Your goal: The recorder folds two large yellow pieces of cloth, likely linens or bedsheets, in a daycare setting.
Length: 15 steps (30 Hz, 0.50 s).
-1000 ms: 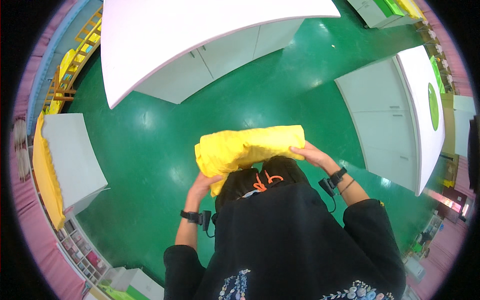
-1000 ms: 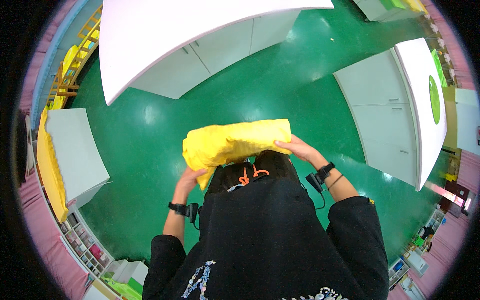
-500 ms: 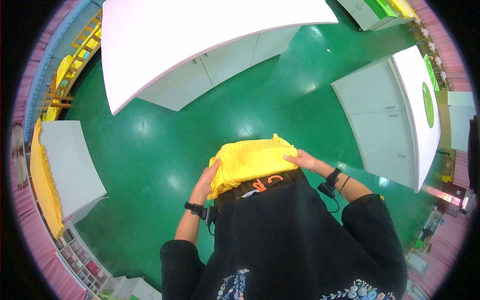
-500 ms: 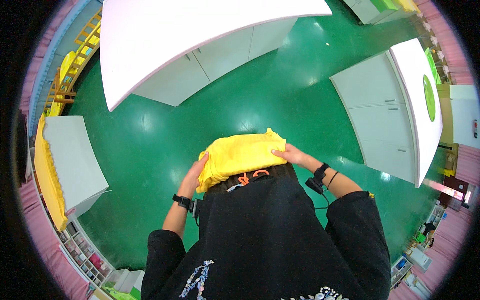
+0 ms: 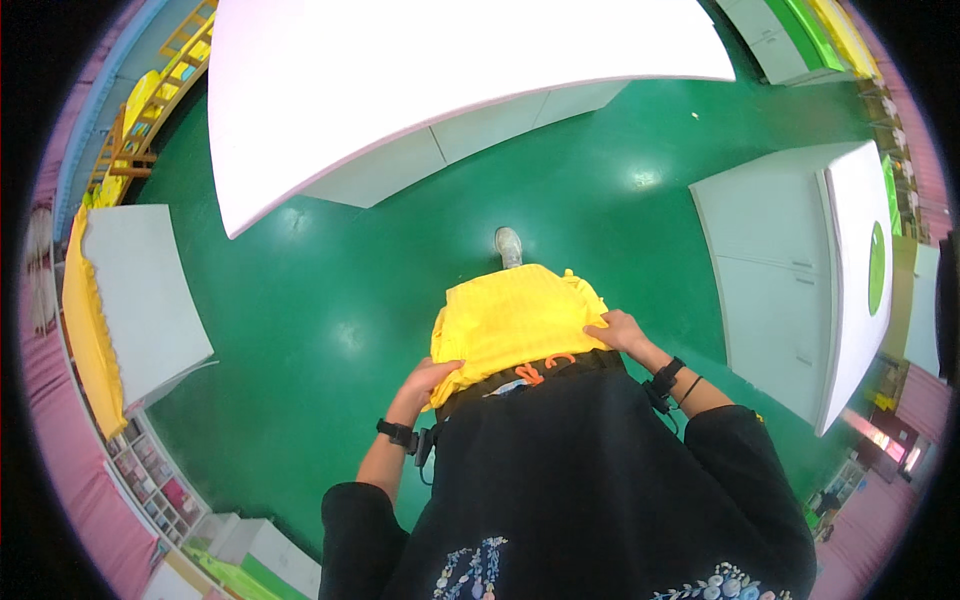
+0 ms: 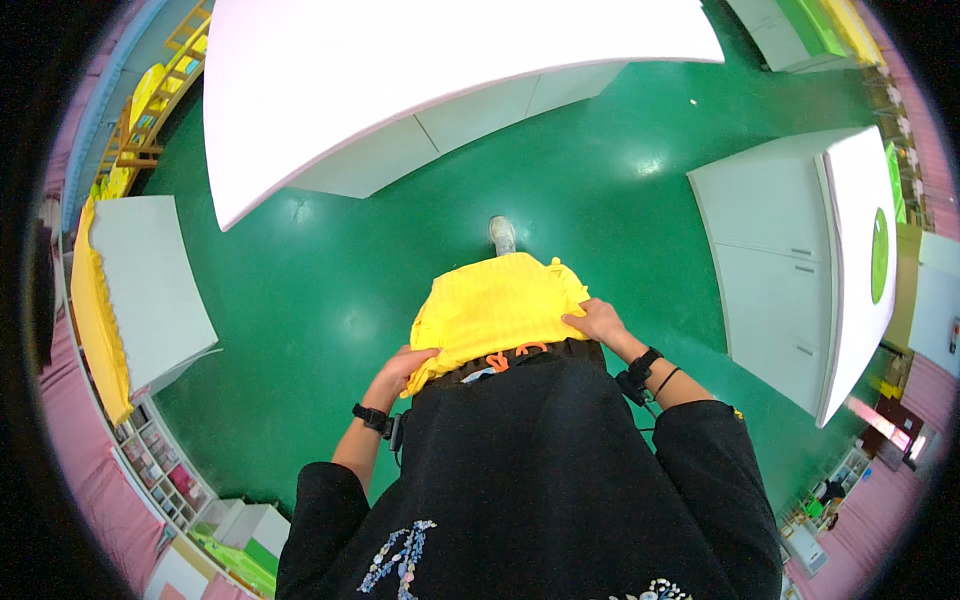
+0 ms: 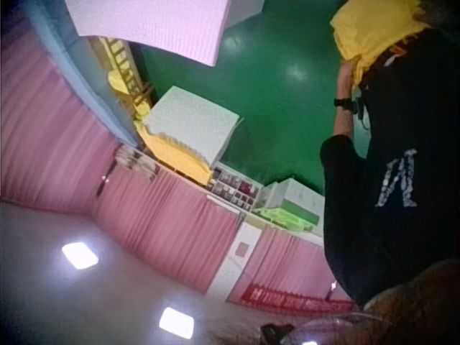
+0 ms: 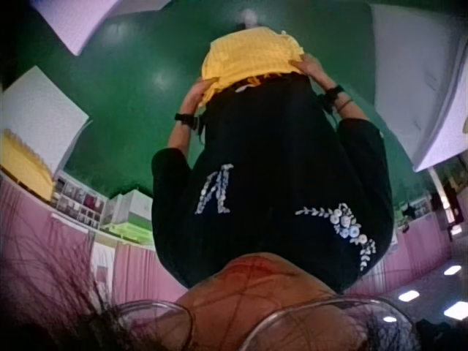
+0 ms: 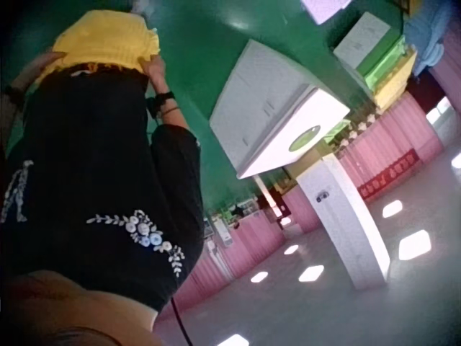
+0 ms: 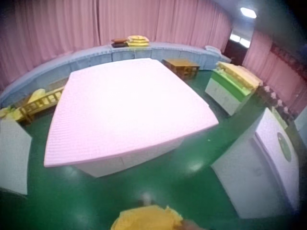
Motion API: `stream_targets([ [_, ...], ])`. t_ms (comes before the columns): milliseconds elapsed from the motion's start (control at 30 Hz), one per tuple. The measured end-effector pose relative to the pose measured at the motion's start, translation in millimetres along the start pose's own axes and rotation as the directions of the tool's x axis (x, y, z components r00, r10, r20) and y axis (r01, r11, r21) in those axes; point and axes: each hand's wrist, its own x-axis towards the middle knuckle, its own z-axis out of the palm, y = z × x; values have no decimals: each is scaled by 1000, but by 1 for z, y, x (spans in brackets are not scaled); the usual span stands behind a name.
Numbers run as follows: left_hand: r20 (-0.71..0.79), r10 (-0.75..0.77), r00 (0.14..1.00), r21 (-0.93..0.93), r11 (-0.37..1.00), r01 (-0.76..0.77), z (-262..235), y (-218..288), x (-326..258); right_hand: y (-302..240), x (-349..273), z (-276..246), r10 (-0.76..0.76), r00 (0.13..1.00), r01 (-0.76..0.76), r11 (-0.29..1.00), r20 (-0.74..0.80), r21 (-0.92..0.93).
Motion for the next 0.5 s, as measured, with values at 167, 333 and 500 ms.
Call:
stream_targets([
  [167, -112, 436, 893, 754, 622, -210, 29, 29, 12, -15, 20, -53, -203, 968, 191, 977, -147, -93],
  [333, 253, 824, 507, 961, -151, -233, 101, 100, -12, -23, 53, -105, -765, 638, 752, 643, -84, -144],
  [500, 279, 319, 906, 910, 212, -355, 92, 131, -12, -43, 59, -152, -640, 707, 670, 742, 301, 5],
])
